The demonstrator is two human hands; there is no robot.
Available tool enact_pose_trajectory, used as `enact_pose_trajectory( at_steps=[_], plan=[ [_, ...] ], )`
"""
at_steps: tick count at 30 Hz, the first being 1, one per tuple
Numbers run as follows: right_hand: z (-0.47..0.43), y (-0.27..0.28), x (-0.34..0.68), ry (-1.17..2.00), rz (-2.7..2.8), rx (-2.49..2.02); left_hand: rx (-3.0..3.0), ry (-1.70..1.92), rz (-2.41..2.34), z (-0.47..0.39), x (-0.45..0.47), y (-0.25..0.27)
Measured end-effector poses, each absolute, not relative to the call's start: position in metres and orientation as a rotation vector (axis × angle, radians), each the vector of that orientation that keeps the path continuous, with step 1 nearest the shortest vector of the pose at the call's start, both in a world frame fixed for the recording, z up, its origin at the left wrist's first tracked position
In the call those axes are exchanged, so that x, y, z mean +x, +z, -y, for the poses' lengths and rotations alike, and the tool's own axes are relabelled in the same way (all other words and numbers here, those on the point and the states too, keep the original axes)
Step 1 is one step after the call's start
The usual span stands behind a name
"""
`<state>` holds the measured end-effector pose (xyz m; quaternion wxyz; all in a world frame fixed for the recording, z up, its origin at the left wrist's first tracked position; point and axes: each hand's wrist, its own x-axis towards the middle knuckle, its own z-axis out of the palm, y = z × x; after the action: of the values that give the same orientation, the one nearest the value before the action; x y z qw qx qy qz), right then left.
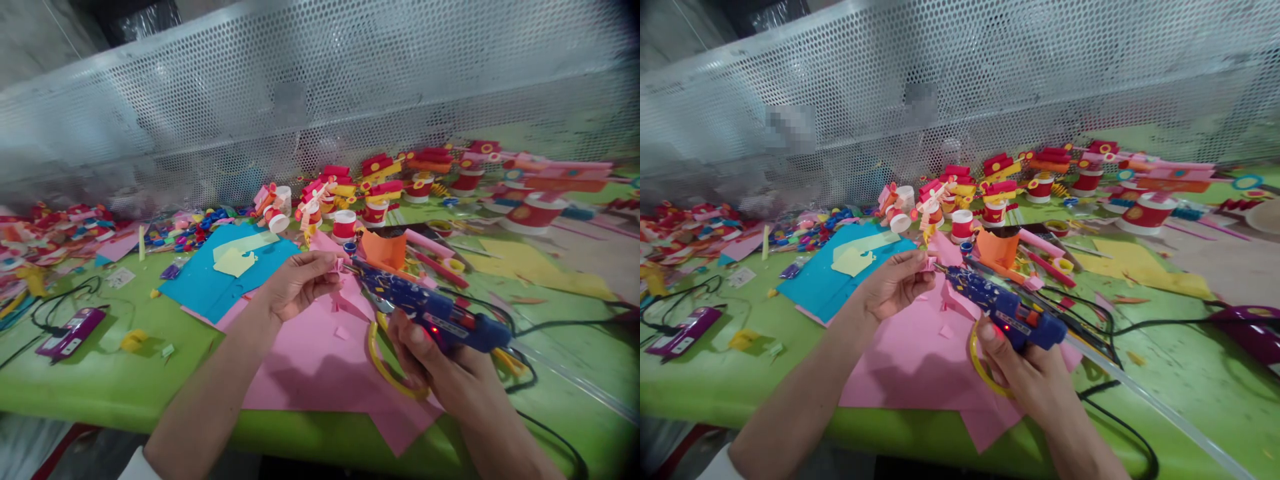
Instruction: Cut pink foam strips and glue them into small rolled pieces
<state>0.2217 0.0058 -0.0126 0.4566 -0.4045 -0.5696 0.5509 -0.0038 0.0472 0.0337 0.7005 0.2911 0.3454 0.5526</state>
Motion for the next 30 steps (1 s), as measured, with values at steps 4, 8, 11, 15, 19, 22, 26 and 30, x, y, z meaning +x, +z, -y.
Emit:
enact_pose_trajectory(
  at_steps=[4, 8, 11, 15, 19, 22, 26, 30],
  plan=[
    [-0.0065, -0.0134, 0.2229, 1.350, 1.438, -0.941, 0.638, 1.254, -0.738, -0.0477, -0.0056, 0.0349],
    [-0.0072, -0.0158, 0.2246, 1.343, 1.443, -0.962, 0.634, 1.253, -0.763, -0.0471, -0.0062, 0.0352],
    [-0.0073, -0.0163, 0.2247, 1.340, 1.445, -0.975, 0.630, 1.251, -0.776, -0.0465, -0.0050, 0.0359],
    [-0.0074, -0.0163, 0.2239, 1.338, 1.441, -0.972, 0.626, 1.247, -0.743, -0.0461, -0.0030, 0.0359],
    [-0.0076, -0.0186, 0.2243, 1.351, 1.435, -0.981, 0.627, 1.236, -0.721, -0.0459, -0.0025, 0.0344],
    [-0.0078, -0.0200, 0.2248, 1.353, 1.435, -0.993, 0.630, 1.227, -0.742, -0.0461, -0.0028, 0.0337],
    [-0.0076, -0.0190, 0.2246, 1.358, 1.439, -0.994, 0.638, 1.218, -0.767, -0.0466, -0.0024, 0.0337],
    [-0.0072, -0.0173, 0.2245, 1.343, 1.458, -0.991, 0.650, 1.219, -0.779, -0.0468, -0.0019, 0.0332]
  ],
)
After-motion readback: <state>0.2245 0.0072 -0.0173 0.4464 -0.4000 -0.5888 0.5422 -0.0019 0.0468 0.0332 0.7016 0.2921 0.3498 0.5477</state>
